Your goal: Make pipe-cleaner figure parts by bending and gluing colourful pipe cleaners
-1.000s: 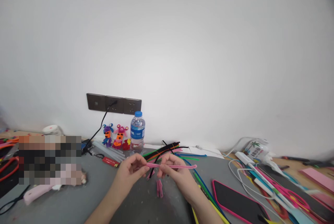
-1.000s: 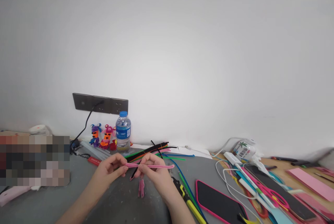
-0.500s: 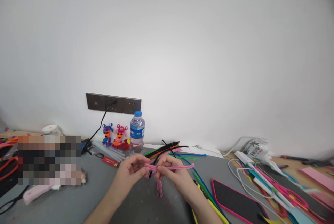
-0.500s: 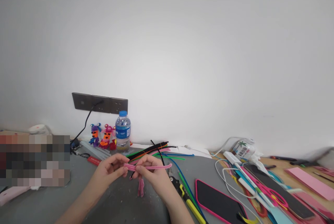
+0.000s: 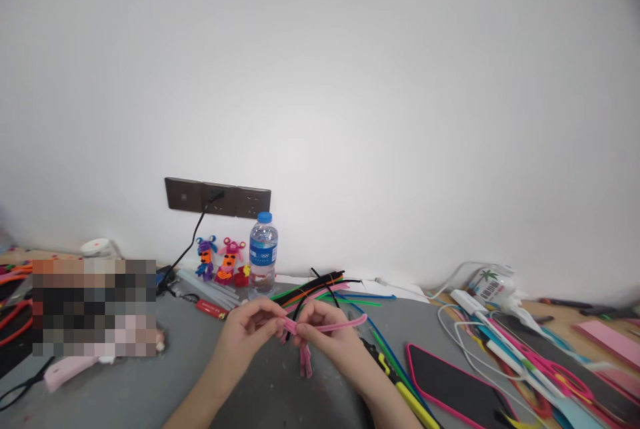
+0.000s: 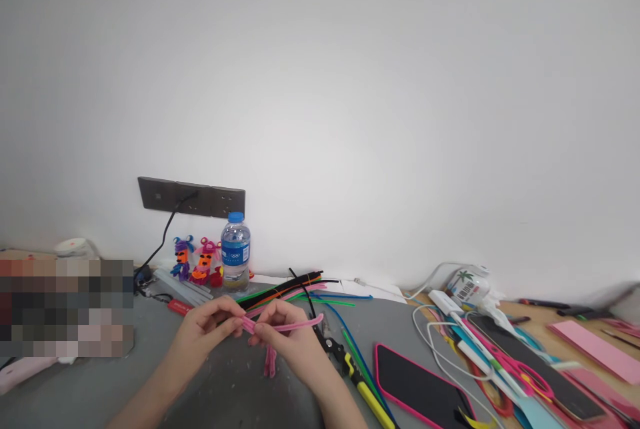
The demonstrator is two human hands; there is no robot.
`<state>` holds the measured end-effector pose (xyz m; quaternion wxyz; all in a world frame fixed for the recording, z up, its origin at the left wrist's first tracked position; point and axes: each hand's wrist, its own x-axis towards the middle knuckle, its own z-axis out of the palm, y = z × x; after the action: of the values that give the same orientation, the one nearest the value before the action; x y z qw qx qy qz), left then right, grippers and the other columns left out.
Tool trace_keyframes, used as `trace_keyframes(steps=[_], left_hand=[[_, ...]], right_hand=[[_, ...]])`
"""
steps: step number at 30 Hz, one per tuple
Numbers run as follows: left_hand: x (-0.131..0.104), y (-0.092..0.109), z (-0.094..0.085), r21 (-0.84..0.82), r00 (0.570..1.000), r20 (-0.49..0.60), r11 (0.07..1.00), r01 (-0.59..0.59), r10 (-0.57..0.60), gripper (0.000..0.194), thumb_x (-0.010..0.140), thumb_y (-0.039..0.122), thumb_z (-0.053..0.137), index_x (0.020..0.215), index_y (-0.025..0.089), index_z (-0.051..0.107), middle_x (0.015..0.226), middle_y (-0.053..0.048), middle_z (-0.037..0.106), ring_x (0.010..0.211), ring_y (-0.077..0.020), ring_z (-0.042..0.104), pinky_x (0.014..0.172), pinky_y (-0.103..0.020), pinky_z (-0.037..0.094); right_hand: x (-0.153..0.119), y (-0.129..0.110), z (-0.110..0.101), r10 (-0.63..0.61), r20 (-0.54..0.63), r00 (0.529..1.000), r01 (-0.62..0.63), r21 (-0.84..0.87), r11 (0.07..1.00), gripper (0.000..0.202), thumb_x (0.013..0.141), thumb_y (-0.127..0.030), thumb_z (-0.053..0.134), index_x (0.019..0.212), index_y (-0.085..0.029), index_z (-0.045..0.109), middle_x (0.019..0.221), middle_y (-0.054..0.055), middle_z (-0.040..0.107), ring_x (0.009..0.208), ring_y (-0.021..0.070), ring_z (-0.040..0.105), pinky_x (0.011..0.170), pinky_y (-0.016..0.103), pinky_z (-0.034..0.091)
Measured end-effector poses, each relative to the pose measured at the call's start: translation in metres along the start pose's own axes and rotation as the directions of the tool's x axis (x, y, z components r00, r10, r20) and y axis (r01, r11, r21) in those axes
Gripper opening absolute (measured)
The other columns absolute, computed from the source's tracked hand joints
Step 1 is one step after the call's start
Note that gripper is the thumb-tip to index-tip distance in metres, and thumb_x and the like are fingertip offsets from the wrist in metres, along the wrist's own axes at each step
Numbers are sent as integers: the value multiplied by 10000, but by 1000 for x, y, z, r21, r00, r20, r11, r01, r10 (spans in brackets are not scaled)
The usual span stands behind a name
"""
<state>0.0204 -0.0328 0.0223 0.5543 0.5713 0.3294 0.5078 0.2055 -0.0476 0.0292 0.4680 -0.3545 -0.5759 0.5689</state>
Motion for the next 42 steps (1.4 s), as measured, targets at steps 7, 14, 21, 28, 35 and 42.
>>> trace_keyframes(steps=[7, 14, 21, 28, 35, 42], left_hand=[[1, 4, 2, 49, 999, -43, 998, 26, -24, 208, 720, 363, 744, 712, 164, 682, 609, 6, 617, 602, -152, 575, 592, -238, 471], [-2, 6, 3, 33, 997, -61, 998, 54, -52, 247, 714, 399, 748, 706, 166, 665, 614, 9, 618, 604, -144, 577, 588, -226, 473], [-1, 12, 4, 27, 995, -69, 997, 78, -76, 278, 684, 424, 759, 697, 170, 647, 600, 15, 602, 604, -149, 579, 582, -230, 475], [0, 11, 4, 30, 994, -77, 996, 83, -81, 278, 689, 430, 750, 703, 172, 647, 584, 14, 606, 594, -149, 576, 590, -236, 472], [-1, 11, 3, 28, 994, -72, 996, 84, -81, 268, 704, 418, 750, 711, 166, 657, 601, 7, 611, 607, -149, 577, 594, -234, 474], [-2, 10, 5, -6, 996, -2, 996, 85, -85, 243, 723, 395, 751, 721, 164, 679, 628, -6, 640, 608, -147, 591, 602, -236, 486]], right_hand=[[-2, -2, -2, -98, -17, 995, 97, -70, 993, 233, 790, -379, 725, 762, -186, 597, 708, 13, 652, 632, 145, 596, 590, 246, 444], [-2, -4, 0, -148, -24, 989, 146, -74, 986, 219, 787, -377, 731, 781, -187, 623, 741, 16, 640, 668, 158, 594, 606, 251, 440], [-6, -5, 3, -136, -37, 990, 137, 32, 990, 202, 817, -364, 706, 828, -184, 615, 770, 14, 623, 643, 142, 614, 599, 246, 465], [-4, -2, 4, -74, -58, 996, 78, 62, 995, 255, 753, -396, 756, 769, -177, 625, 748, 15, 631, 574, 137, 609, 553, 250, 479], [-3, -4, -1, -88, -35, 995, 88, 4, 996, 181, 731, -319, 782, 742, -179, 667, 705, 17, 667, 625, 145, 614, 573, 233, 460], [-5, -10, 0, -23, 23, 999, 22, 38, 999, 146, 739, -284, 774, 708, -167, 693, 681, 14, 650, 626, 136, 578, 588, 229, 449]])
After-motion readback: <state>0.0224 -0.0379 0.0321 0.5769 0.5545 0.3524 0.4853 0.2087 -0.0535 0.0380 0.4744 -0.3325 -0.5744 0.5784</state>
